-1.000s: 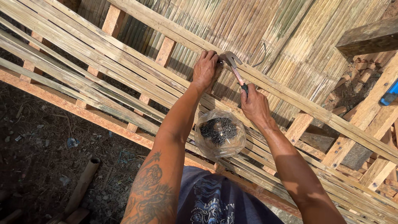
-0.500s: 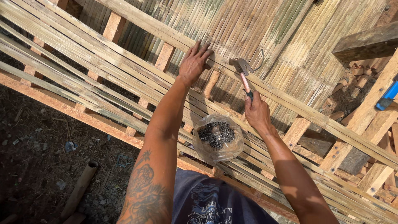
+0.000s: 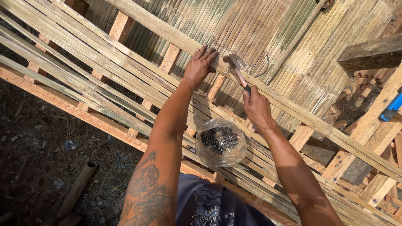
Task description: The person hammers nails into a wooden frame using a hammer, securing thin wooden slats to the frame. The person repeatedly picks nails from a plastic container and drives them into the wood.
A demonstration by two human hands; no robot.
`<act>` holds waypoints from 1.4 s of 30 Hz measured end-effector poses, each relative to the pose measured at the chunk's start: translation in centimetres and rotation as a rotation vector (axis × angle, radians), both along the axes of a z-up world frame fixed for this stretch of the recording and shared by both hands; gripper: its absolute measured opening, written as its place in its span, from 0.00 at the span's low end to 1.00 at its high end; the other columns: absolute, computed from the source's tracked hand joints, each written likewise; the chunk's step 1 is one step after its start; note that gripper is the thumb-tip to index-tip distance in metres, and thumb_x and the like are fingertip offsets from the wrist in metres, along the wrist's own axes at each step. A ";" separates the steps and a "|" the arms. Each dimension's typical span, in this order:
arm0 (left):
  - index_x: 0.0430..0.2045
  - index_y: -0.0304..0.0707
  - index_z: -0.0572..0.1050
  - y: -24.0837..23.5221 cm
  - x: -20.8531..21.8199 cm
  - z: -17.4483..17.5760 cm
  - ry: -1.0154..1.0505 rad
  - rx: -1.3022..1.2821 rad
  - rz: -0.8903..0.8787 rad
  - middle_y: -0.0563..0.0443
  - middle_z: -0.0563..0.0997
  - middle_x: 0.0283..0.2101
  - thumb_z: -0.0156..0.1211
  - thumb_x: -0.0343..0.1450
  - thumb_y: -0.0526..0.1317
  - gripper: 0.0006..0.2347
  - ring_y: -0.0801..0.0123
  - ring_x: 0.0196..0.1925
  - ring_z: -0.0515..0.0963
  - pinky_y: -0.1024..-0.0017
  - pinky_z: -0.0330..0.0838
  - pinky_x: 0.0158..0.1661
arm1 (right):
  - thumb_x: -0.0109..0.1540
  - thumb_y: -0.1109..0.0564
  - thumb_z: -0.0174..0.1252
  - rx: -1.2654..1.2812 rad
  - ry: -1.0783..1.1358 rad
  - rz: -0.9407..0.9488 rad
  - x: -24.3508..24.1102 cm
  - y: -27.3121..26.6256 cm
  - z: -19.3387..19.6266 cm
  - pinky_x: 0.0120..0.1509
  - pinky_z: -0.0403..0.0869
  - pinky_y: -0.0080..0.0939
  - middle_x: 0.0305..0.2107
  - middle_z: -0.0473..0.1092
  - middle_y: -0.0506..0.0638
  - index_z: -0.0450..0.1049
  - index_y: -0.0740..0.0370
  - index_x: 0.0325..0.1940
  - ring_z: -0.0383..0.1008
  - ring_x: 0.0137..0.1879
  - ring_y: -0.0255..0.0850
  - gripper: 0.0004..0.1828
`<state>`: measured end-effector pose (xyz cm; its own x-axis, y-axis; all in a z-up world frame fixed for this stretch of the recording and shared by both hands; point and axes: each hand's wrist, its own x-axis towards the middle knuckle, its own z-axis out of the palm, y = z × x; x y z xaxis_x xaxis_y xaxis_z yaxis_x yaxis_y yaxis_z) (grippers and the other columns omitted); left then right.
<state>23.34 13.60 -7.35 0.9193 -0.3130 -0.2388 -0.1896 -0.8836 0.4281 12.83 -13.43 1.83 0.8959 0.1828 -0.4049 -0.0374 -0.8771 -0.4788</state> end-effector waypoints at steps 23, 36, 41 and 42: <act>0.76 0.43 0.45 -1.1 -5.9 -0.9 -0.070 0.091 0.091 0.50 0.45 0.80 0.38 0.77 0.37 0.27 0.60 0.81 0.42 0.57 0.44 0.74 | 0.76 0.47 0.41 -0.094 0.028 0.051 -0.9 0.0 0.3 0.23 0.68 0.53 0.19 0.66 0.54 0.63 0.64 0.49 0.69 0.20 0.50 0.16; 0.71 0.43 0.52 -1.2 -4.2 2.6 -0.058 0.045 0.123 0.47 0.55 0.76 0.42 0.74 0.36 0.26 0.54 0.76 0.54 0.51 0.59 0.64 | 0.74 0.51 0.40 -0.121 0.086 -0.097 -1.0 -0.2 -0.2 0.23 0.70 0.57 0.18 0.69 0.59 0.62 0.69 0.47 0.71 0.20 0.53 0.16; 0.40 0.36 0.81 -2.1 -7.5 10.3 0.122 -0.555 0.202 0.45 0.87 0.38 0.53 0.72 0.35 0.09 0.58 0.40 0.88 0.61 0.80 0.47 | 0.73 0.44 0.42 -0.016 0.000 -0.251 -5.0 -2.5 0.1 0.31 0.71 0.61 0.22 0.71 0.64 0.66 0.68 0.49 0.74 0.26 0.59 0.22; 0.37 0.36 0.81 -2.7 -9.5 11.4 0.333 -0.681 0.163 0.45 0.87 0.36 0.54 0.71 0.37 0.08 0.59 0.38 0.89 0.64 0.82 0.45 | 0.73 0.41 0.42 -0.015 -0.018 -0.268 -6.4 -3.0 -0.3 0.35 0.71 0.63 0.23 0.72 0.66 0.67 0.68 0.49 0.74 0.29 0.60 0.24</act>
<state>13.83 10.89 4.05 0.8797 -0.3566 -0.3145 0.1548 -0.4107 0.8986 6.46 -16.46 1.53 0.9186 -0.0676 -0.3893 -0.2608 -0.8439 -0.4688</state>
